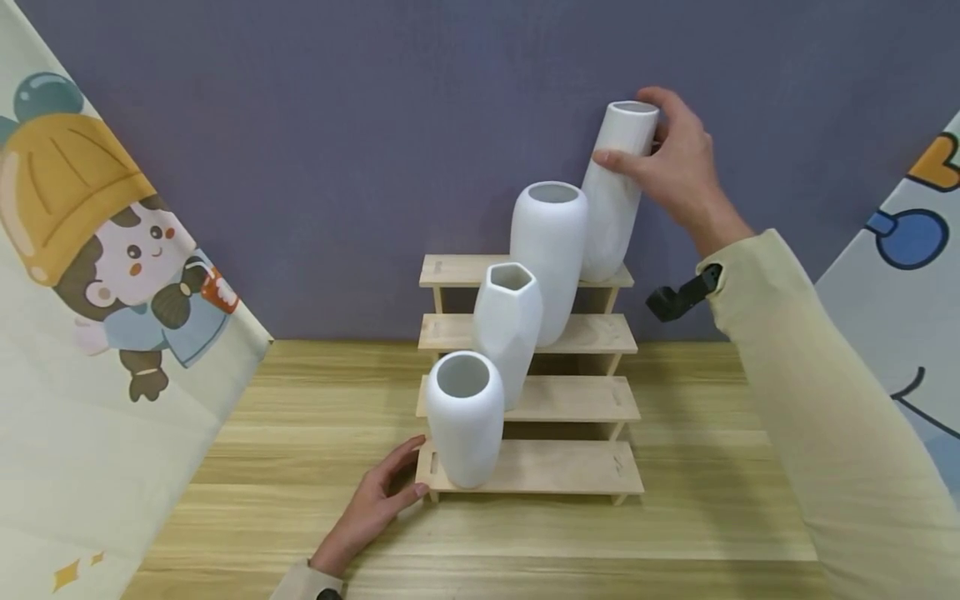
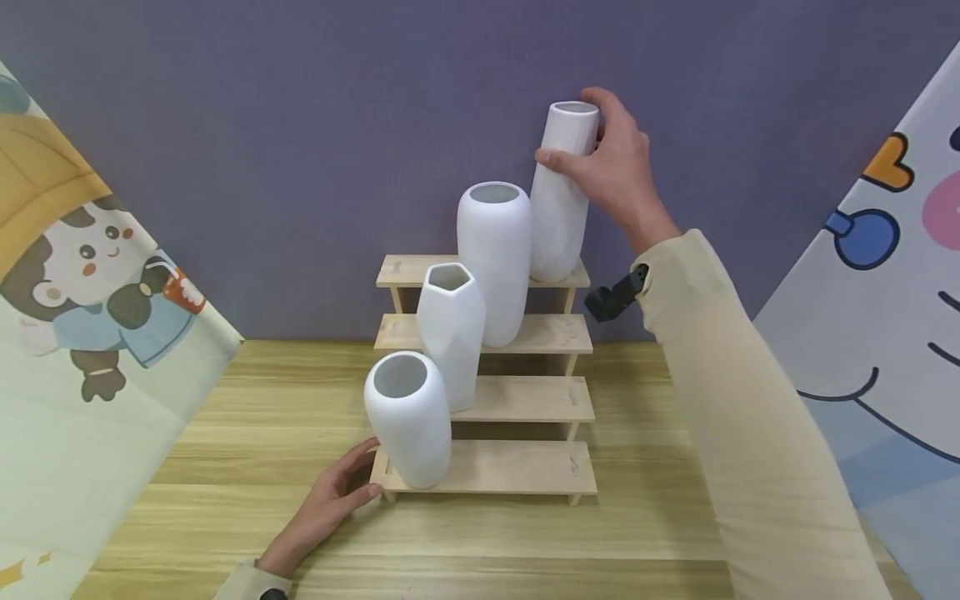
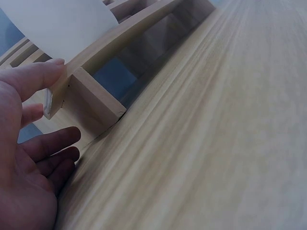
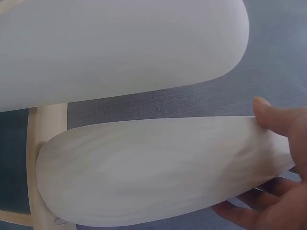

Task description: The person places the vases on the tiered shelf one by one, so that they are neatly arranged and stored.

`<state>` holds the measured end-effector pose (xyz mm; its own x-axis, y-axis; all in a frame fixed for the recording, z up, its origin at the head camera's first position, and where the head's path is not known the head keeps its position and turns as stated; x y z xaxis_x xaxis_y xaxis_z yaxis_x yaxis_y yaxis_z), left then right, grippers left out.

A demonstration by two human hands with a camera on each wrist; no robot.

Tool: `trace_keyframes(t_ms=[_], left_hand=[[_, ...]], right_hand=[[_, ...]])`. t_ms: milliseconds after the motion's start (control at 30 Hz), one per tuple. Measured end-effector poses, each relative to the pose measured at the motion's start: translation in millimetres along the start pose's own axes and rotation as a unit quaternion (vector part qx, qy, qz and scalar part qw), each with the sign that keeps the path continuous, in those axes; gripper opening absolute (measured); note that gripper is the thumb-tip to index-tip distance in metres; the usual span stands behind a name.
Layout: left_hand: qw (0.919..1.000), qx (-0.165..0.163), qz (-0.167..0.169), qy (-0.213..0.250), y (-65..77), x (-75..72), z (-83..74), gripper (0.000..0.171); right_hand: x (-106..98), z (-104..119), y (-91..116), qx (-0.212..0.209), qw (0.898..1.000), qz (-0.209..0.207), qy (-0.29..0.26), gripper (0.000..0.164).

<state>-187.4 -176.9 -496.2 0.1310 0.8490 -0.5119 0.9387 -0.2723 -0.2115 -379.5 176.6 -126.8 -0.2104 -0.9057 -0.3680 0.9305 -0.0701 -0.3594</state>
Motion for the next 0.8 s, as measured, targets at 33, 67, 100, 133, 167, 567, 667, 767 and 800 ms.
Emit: trace_keyframes(t_ms=[33, 67, 100, 133, 167, 567, 667, 767, 800], left_hand=[[1.0000, 0.001, 0.000, 0.002, -0.1, 0.5, 0.0, 0.060], [1.0000, 0.000, 0.001, 0.003, -0.1, 1.0, 0.2, 0.060], [1.0000, -0.002, 0.002, 0.003, -0.3, 1.6, 0.7, 0.060], [1.0000, -0.004, 0.003, 0.002, -0.5, 2.0, 1.2, 0.060], [1.0000, -0.008, 0.003, 0.000, -0.7, 2.3, 1.8, 0.060], [0.9997, -0.021, 0.007, -0.008, -1.4, 1.1, 3.6, 0.060], [0.9998, -0.019, 0.006, -0.008, -1.3, 0.1, 4.4, 0.060], [0.9998, -0.017, 0.005, -0.007, -1.7, -0.3, 4.7, 0.060], [0.9998, -0.016, 0.005, -0.007, -1.9, -0.2, 4.7, 0.060]], right_hand=[[-0.2, -0.7, 0.6, 0.000, 1.000, 0.002, -0.002, 0.083], [-0.3, -1.3, 1.4, 0.000, 1.000, 0.004, -0.004, 0.084], [-0.7, -2.3, 2.2, 0.000, 1.000, 0.008, -0.008, 0.087], [-1.1, -3.9, 3.1, 0.003, 1.000, 0.012, -0.013, 0.089], [-1.6, -5.6, 4.2, 0.007, 1.000, 0.016, -0.019, 0.092], [-10.0, -33.6, 24.2, 0.035, 0.996, 0.046, -0.073, 0.096], [-12.7, -37.5, 29.4, 0.032, 0.996, 0.046, -0.069, 0.096], [-14.6, -40.9, 34.0, 0.026, 0.996, 0.048, -0.067, 0.095], [-15.4, -42.1, 35.5, 0.024, 0.996, 0.049, -0.067, 0.094]])
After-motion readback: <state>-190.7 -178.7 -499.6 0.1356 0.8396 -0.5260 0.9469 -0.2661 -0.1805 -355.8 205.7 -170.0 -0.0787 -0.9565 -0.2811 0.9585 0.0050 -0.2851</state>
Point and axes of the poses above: each hand's wrist, its own y-axis away from the middle knuckle, its own x-axis out of the palm, z = x × y, the point moved 8 cm from there along -y, towards the middle knuckle, and after that the axes turned 15 degrees about -y, right-handed, at the moved point
